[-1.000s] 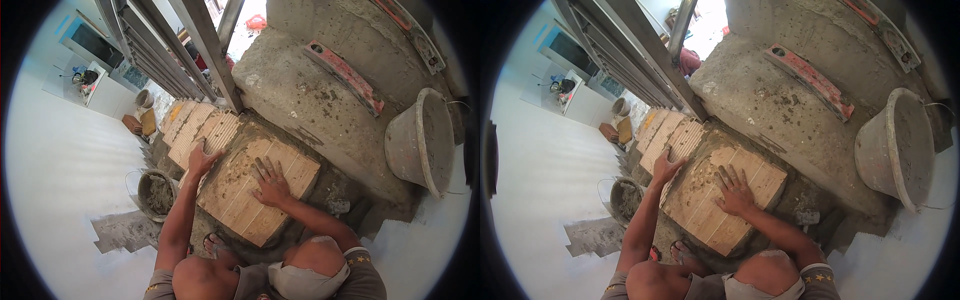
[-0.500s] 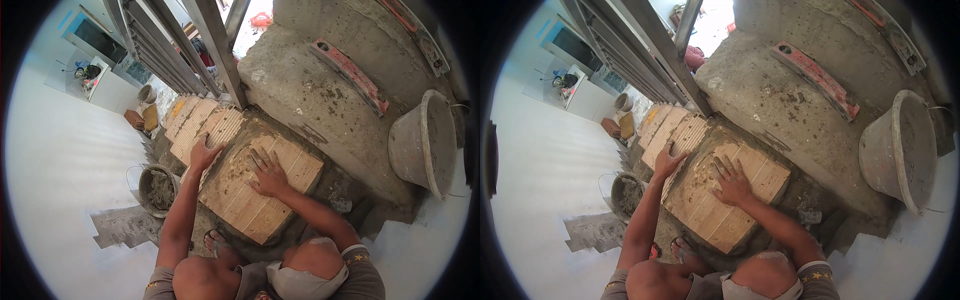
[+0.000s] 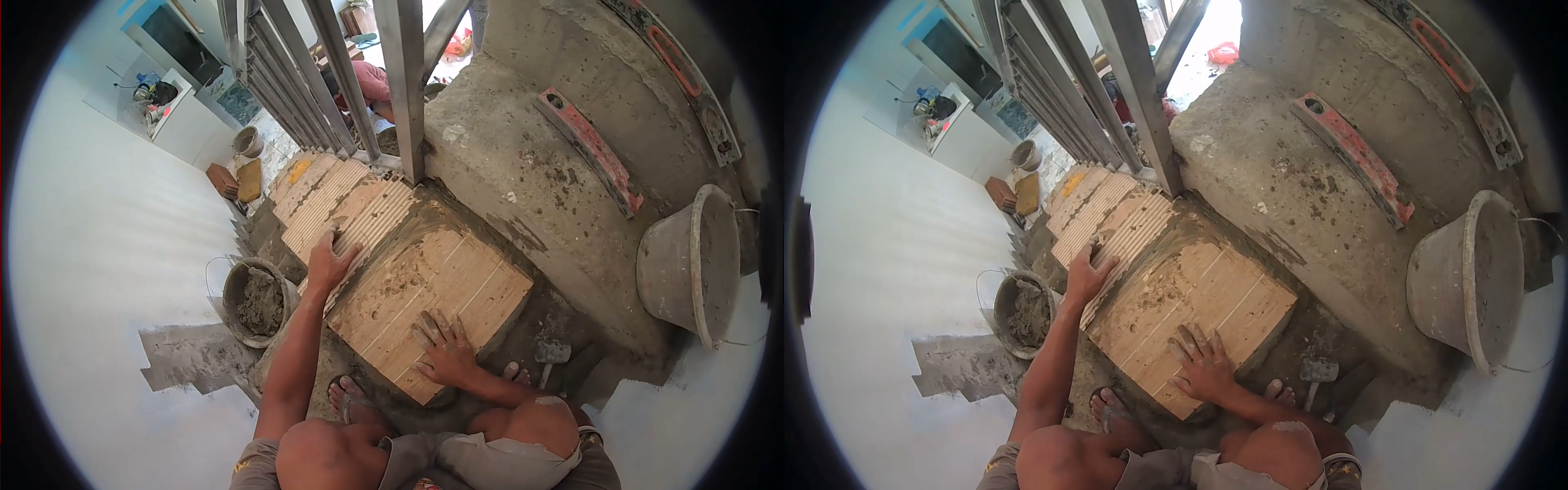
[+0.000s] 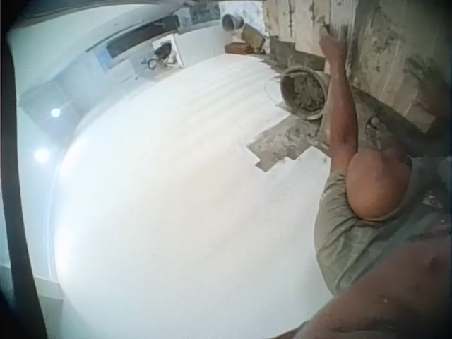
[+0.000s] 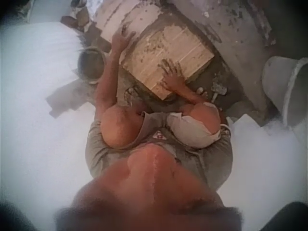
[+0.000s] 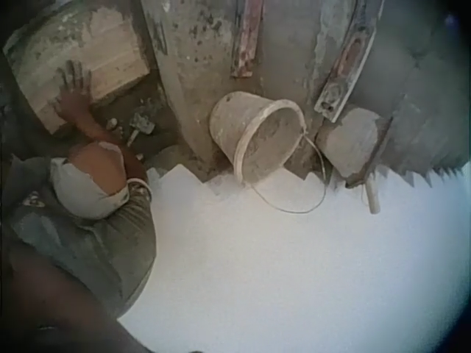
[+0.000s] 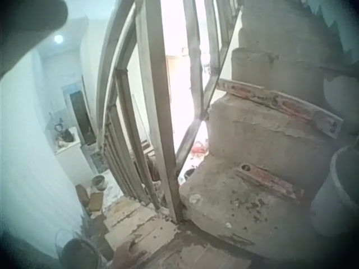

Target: Apply mortar and lay decorative wooden-pattern tiles on concrete stairs.

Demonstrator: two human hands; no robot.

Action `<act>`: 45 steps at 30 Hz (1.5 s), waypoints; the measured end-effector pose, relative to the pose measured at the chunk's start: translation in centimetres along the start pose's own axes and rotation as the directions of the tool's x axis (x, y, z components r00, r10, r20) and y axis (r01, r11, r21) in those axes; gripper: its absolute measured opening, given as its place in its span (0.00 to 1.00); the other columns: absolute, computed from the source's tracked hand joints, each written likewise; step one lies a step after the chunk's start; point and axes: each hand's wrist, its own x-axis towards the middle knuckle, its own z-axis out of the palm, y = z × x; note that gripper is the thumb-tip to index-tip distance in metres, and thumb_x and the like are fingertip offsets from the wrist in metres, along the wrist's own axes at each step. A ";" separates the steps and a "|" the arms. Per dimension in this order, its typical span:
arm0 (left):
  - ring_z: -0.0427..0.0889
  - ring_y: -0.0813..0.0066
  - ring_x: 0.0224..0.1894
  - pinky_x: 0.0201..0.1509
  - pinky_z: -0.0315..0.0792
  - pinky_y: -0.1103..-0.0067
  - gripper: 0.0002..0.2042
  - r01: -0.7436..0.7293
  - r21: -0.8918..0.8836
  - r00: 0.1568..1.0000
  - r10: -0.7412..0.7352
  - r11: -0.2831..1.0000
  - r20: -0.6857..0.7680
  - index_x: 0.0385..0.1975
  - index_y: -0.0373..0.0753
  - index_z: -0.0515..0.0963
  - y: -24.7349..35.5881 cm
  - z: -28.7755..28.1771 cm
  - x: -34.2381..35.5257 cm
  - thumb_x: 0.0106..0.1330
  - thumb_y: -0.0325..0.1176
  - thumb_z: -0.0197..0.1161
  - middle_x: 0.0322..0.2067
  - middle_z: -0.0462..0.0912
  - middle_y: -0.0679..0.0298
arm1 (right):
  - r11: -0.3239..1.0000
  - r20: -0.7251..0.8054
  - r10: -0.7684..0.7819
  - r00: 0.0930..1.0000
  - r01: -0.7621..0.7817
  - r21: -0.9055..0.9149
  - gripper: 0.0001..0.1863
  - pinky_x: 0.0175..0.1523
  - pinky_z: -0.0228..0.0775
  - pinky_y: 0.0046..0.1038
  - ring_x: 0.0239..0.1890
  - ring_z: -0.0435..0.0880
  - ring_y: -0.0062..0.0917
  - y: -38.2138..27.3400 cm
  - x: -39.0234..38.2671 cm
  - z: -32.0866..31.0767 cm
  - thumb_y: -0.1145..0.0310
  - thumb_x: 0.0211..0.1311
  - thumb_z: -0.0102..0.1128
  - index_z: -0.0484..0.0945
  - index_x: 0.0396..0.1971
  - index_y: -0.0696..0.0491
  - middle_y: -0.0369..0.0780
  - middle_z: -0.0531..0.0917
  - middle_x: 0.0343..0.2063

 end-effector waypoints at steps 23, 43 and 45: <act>0.78 0.45 0.58 0.63 0.71 0.63 0.29 -0.007 -0.045 0.874 -0.016 0.999 -0.487 0.58 0.30 0.76 -6.6 -1.2 -7.7 0.63 0.44 0.72 0.54 0.81 0.45 | 0.996 0.009 -0.052 0.999 0.052 -0.073 0.44 0.77 0.39 0.64 0.79 0.54 0.48 0.4 1.4 0.9 0.39 0.60 0.65 0.70 0.71 0.49 0.47 0.63 0.75; 0.84 0.63 0.43 0.51 0.75 0.70 0.16 0.087 -0.228 0.895 -0.177 0.970 -0.410 0.47 0.32 0.84 -12.8 -1.3 -9.8 0.69 0.39 0.67 0.41 0.84 0.54 | 0.999 -0.021 -0.019 1.000 0.018 -0.043 0.41 0.78 0.43 0.60 0.78 0.57 0.48 0.7 1.9 -1.3 0.42 0.62 0.66 0.71 0.71 0.47 0.48 0.67 0.73; 0.84 0.62 0.44 0.52 0.75 0.69 0.16 0.098 -0.221 0.894 -0.184 0.970 -0.409 0.47 0.32 0.83 -12.5 -1.2 -10.0 0.69 0.39 0.67 0.41 0.85 0.53 | 0.999 -0.007 -0.009 1.000 0.009 -0.040 0.41 0.78 0.42 0.60 0.78 0.57 0.48 0.8 1.7 -1.4 0.42 0.62 0.66 0.71 0.71 0.47 0.48 0.67 0.73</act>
